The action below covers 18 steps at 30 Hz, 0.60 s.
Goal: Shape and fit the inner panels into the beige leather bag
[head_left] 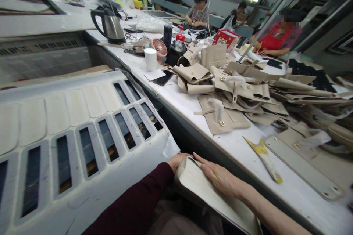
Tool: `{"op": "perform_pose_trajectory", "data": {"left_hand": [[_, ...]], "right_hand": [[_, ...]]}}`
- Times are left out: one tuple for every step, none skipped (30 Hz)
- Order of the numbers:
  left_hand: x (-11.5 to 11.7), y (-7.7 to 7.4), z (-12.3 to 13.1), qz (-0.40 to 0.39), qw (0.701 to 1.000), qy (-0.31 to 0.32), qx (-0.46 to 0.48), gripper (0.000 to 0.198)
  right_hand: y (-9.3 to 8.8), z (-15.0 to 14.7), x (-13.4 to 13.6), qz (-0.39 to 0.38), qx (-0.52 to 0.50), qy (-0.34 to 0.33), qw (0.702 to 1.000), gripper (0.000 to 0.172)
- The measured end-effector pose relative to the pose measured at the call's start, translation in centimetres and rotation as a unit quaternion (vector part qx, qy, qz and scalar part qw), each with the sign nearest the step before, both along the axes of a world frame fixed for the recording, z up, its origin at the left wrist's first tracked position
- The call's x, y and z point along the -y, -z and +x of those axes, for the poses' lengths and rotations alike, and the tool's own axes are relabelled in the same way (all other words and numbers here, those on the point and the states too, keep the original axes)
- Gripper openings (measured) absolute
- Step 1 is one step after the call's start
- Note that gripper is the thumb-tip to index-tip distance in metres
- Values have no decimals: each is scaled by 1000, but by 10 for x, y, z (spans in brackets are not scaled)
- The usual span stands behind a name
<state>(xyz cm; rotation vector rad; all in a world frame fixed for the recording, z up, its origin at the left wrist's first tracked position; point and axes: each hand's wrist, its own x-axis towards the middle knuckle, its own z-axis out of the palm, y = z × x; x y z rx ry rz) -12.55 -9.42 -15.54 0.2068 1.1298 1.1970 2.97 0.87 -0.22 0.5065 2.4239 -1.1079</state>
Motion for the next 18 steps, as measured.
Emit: {"op": "perform_pose_trajectory", "data": {"left_hand": [[3, -8, 0, 6, 1000, -2, 5, 42], [6, -16, 0, 15, 1000, -3, 10, 46], [9, -25, -1, 27, 1000, -6, 14, 50], [13, -33, -3, 42, 999, -9, 16, 50], [18, -40, -6, 58, 998, -13, 15, 49], [22, -47, -9, 73, 997, -17, 14, 46], [27, -53, -12, 84, 996, -20, 11, 44], [31, -58, -15, 91, 996, -21, 10, 42], [35, -61, -17, 95, 995, -21, 10, 42], [38, -63, -17, 96, 995, -19, 13, 44], [40, -64, -17, 95, 995, -17, 16, 46], [41, -63, -15, 93, 995, -17, 19, 47], [41, -62, -13, 90, 996, -19, 20, 48], [41, -60, -9, 86, 996, -25, 18, 46], [40, -57, -6, 80, 996, -35, 13, 44], [39, -54, -2, 73, 996, -48, 7, 42], [38, -50, 1, 65, 996, -62, -2, 40], [37, -47, 4, 57, 995, -76, -12, 39]], "right_hand": [[-1, 5, -2, -11, 6, 5, 1000, 62], [-2, 11, -4, -24, 10, 10, 1000, 61], [-4, 18, -6, -39, 14, 17, 999, 61], [-5, 25, -8, -53, 17, 24, 998, 61], [-7, 31, -10, -66, 21, 31, 997, 61], [-8, 37, -13, -76, 27, 38, 996, 62], [-8, 41, -15, -85, 34, 43, 995, 63], [-8, 44, -17, -93, 41, 48, 994, 63], [-7, 44, -19, -103, 44, 52, 992, 64], [-5, 41, -20, -112, 44, 56, 991, 66], [-3, 35, -20, -122, 39, 64, 990, 68], [0, 27, -19, -133, 31, 75, 988, 69], [3, 17, -18, -145, 23, 88, 985, 70], [5, 5, -15, -157, 17, 102, 982, 69], [6, -7, -12, -168, 14, 112, 979, 69], [7, -19, -9, -173, 14, 116, 978, 68], [6, -29, -6, -176, 16, 112, 978, 68], [5, -38, -4, -176, 18, 101, 979, 68]]}}
